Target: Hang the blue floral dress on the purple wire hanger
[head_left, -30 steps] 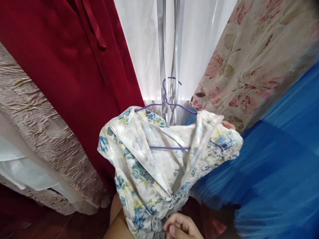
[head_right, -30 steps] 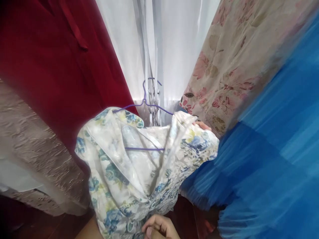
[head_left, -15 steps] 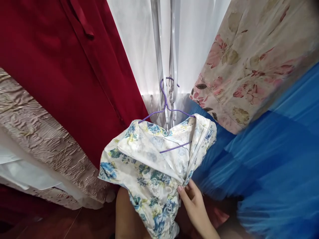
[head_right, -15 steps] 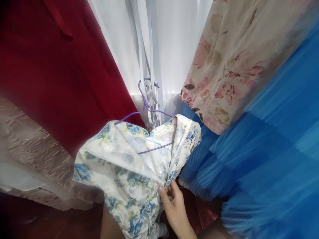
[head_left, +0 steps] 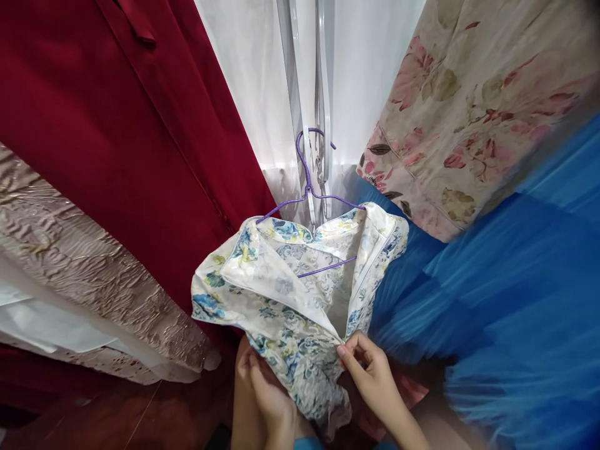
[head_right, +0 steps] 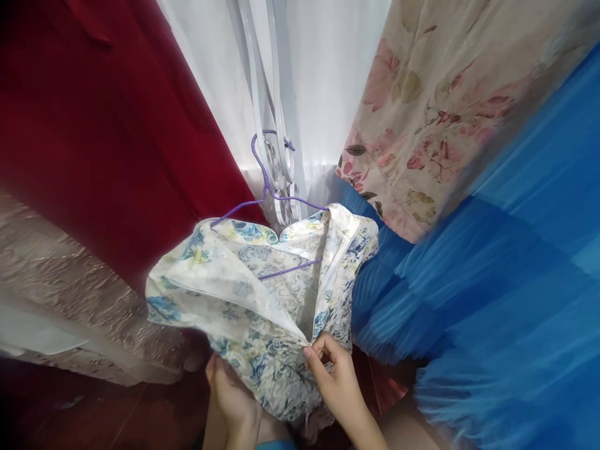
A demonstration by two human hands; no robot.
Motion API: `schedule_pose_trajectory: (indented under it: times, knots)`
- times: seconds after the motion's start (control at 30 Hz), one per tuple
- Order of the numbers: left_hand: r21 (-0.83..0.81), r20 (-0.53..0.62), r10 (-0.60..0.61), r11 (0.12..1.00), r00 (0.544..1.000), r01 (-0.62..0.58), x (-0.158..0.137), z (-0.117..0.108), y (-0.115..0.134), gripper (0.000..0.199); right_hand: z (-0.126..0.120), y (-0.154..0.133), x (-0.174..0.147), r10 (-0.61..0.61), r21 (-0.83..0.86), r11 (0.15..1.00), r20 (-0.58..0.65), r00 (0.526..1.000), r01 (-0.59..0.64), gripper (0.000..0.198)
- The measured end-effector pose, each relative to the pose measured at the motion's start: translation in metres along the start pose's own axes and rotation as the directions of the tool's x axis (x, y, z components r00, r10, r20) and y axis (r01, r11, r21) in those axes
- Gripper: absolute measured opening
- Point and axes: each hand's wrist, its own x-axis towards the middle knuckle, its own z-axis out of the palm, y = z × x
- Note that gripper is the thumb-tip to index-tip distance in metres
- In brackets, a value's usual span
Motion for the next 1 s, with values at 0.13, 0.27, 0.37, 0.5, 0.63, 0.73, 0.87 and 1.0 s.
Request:
schedule_pose_trajectory:
  times: [0.13,0.27,0.37,0.5,0.63,0.73,0.87,1.0]
  knots:
    - [-0.322,-0.471,-0.034,0.937,0.881,-0.136,-0.031,0.009,-0.005,0.026,0.002,-0.003,-0.001,0.017,0.001,1.0,0.027,0.999,-0.017,0.032]
    - [-0.277,0.058,0.144,0.953,0.988,-0.123,-0.043,0.03,-0.003,0.025,-0.002,-0.015,-0.002,-0.027,-0.048,0.998,0.095,0.995,0.031,0.027]
    - [-0.268,0.185,0.155,0.958,0.971,-0.101,-0.04,0.041,0.0,0.023,-0.003,-0.024,-0.003,-0.071,-0.087,0.993,0.13,0.989,0.083,0.025]
    - [-0.296,0.22,0.201,0.946,0.955,-0.131,-0.031,0.039,0.008,0.017,0.001,-0.036,0.003,-0.059,-0.041,0.997,0.136,0.989,0.065,0.026]
    - [-0.288,0.316,0.241,0.946,0.917,-0.149,-0.024,0.026,0.019,0.015,0.007,-0.061,0.027,-0.005,0.124,0.992,0.124,0.992,-0.01,0.031]
    - [-0.188,0.442,0.232,0.968,0.867,-0.163,-0.022,0.015,0.027,0.016,0.004,-0.095,0.057,0.006,0.243,0.969,0.138,0.99,-0.04,0.035]
    - [0.007,0.582,0.217,0.962,0.783,-0.271,-0.017,0.001,0.038,0.017,-0.005,-0.148,0.103,0.02,0.485,0.868,0.183,0.983,-0.108,0.038]
    - [0.14,0.693,0.222,0.892,0.686,-0.43,-0.01,-0.01,0.046,0.021,-0.008,-0.186,0.136,0.046,0.585,0.803,0.138,0.989,-0.119,0.032]
